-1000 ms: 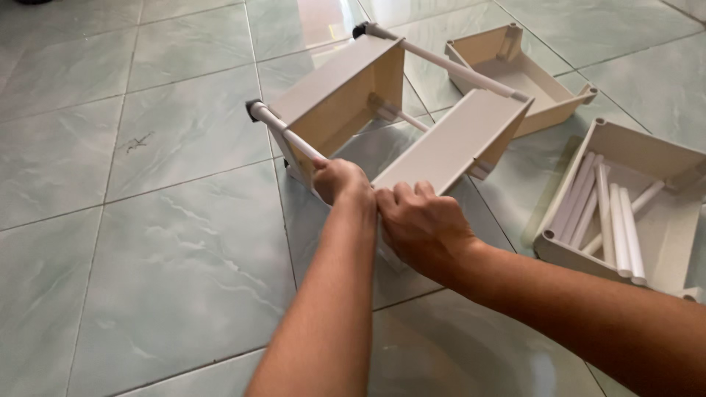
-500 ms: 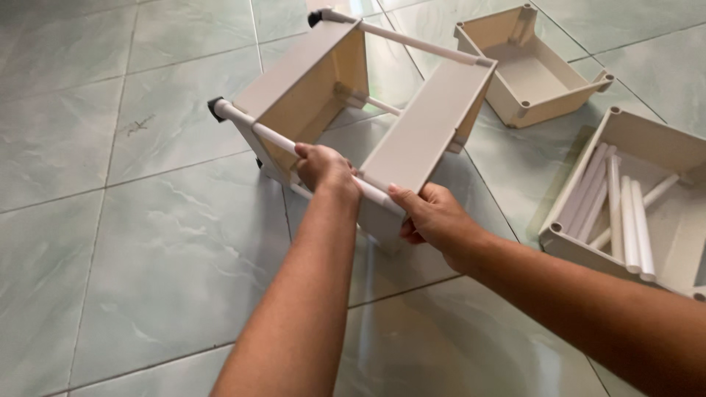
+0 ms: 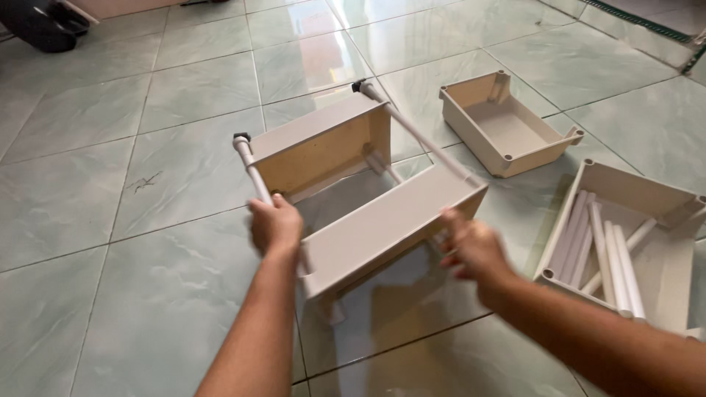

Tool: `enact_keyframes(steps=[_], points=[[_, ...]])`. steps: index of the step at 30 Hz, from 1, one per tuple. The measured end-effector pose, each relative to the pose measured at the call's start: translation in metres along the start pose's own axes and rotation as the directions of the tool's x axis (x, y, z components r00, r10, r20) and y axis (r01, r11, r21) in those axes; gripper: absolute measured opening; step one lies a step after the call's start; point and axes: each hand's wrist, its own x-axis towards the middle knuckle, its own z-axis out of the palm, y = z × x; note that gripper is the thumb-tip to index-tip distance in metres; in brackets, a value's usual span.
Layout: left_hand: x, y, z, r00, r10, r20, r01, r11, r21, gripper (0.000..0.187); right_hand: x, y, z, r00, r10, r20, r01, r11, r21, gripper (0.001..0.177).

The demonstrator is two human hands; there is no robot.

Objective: The person disassembles a white plastic rolling cart by removing the vertical support poles and wheels. They then reassemble the cart by inserting the poles into the plastic bins and attaching the wheels to the base.

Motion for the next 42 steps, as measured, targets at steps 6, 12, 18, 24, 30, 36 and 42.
enact_keyframes(steps=[6, 12, 18, 24, 30, 36, 42], points=[[-0.102, 0.077, -0.046, 0.805, 0.548, 0.226, -0.541, 0.835, -0.1, 0.053, 0.092, -0.028, -0.05, 0.991, -0.132, -0.025, 0.13, 0.988, -0.087, 0.052], [-0.175, 0.092, -0.015, 0.524, 0.654, 0.545, -0.846, 0.47, 0.25, 0.079, 0.125, -0.019, -0.012, 0.92, -0.309, 0.243, 0.321, 0.947, -0.008, 0.031], [-0.079, 0.028, -0.012, 0.321, 0.901, 0.291, -0.906, 0.204, 0.37, 0.064, 0.086, -0.016, -0.007, 0.975, 0.025, 0.22, -0.004, 0.996, -0.094, 0.022], [-0.128, 0.027, 0.009, 0.936, -0.078, 0.343, 0.218, 0.893, -0.393, 0.055, 0.098, -0.031, 0.01, 0.998, 0.034, 0.056, -0.046, 0.974, 0.221, 0.018], [-0.161, 0.066, 0.055, 0.719, 0.006, 0.695, 0.591, 0.521, -0.616, 0.061, 0.105, -0.007, 0.053, 0.972, 0.04, -0.231, 0.083, 0.862, 0.499, 0.046], [-0.209, 0.087, 0.061, 0.823, -0.124, 0.554, 0.462, 0.713, -0.528, 0.061, 0.15, -0.025, 0.021, 0.842, -0.006, -0.54, 0.138, 0.969, 0.205, 0.057], [-0.21, 0.117, 0.045, 0.895, -0.166, 0.413, 0.348, 0.839, -0.418, 0.063, 0.158, -0.062, -0.016, 0.941, 0.062, -0.331, 0.058, 0.939, 0.339, 0.042]])
